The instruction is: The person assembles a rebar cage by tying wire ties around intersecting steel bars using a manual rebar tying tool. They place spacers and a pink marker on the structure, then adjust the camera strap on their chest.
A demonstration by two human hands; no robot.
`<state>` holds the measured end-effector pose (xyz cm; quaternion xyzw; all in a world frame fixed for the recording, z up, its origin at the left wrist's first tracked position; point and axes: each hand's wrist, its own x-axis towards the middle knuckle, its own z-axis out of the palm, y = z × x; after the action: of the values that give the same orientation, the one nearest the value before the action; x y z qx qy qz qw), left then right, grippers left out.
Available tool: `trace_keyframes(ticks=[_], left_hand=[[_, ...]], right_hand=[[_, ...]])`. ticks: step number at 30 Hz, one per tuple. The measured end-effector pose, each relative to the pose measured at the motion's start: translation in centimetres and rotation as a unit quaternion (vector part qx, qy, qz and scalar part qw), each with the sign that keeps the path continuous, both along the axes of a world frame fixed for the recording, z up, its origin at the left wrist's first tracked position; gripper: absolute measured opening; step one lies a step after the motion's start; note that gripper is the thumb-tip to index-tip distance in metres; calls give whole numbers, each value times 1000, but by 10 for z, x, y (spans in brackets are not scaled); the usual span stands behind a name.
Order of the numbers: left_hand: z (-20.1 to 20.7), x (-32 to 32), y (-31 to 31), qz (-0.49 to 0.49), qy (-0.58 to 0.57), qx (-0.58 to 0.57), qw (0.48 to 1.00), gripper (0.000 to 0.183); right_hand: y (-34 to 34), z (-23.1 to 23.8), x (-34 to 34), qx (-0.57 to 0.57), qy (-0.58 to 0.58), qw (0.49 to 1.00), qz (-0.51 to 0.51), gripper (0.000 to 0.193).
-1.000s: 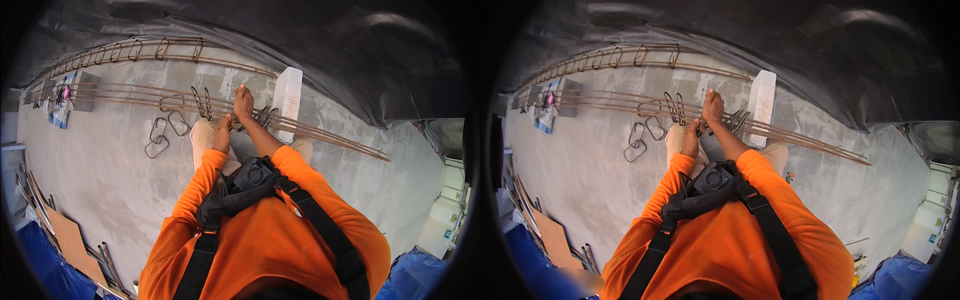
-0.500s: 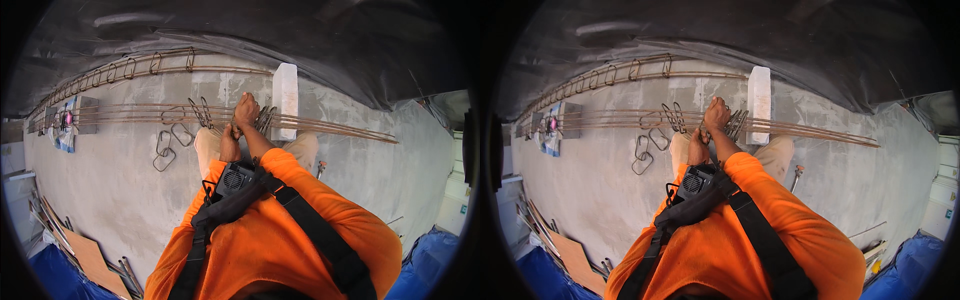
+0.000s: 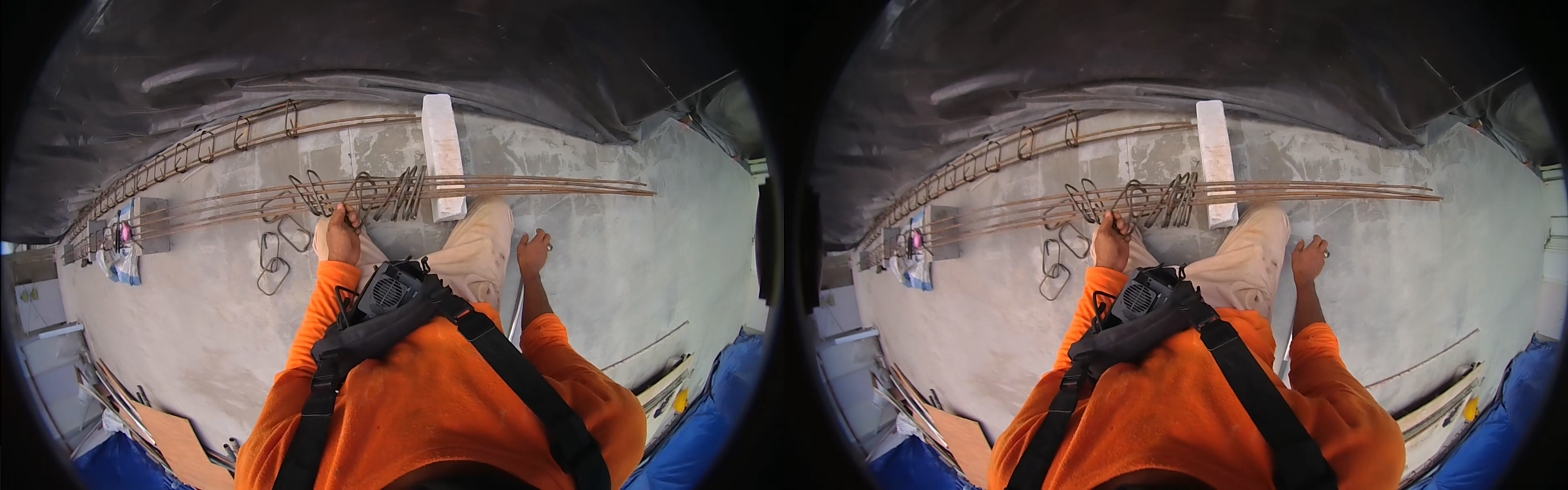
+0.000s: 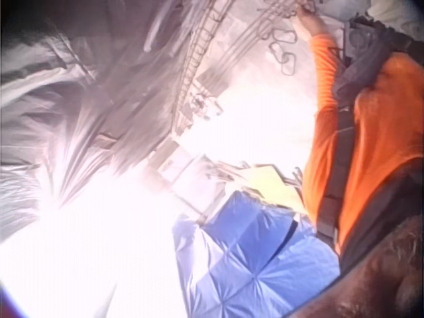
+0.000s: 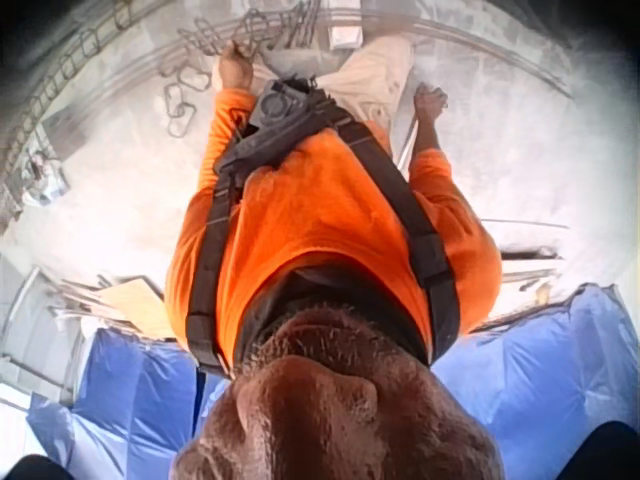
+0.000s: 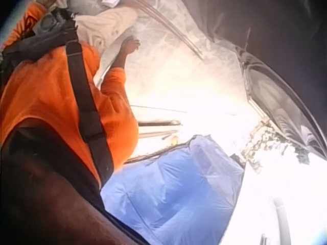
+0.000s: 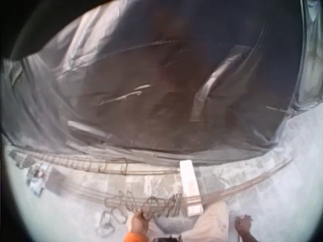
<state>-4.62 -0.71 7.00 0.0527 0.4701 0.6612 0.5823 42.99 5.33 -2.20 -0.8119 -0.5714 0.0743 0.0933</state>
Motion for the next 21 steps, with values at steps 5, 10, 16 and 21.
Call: trace_keyframes(ticks=[5,10,16,21], left_hand=[[-4,-6,-2,14,3,-29,999,22],[-9,-9,2,-14,41,-28,999,22],[-20,-8,5,-24,76,-36,996,24],[-14,-11,-18,-15,191,-55,980,28]], right_hand=[[-158,-61,54,-303,12,950,-73,76],[-190,-85,51,-279,58,935,-209,51],[-193,-102,84,-27,188,980,-55,31],[-102,83,34,11,367,929,54,33]])
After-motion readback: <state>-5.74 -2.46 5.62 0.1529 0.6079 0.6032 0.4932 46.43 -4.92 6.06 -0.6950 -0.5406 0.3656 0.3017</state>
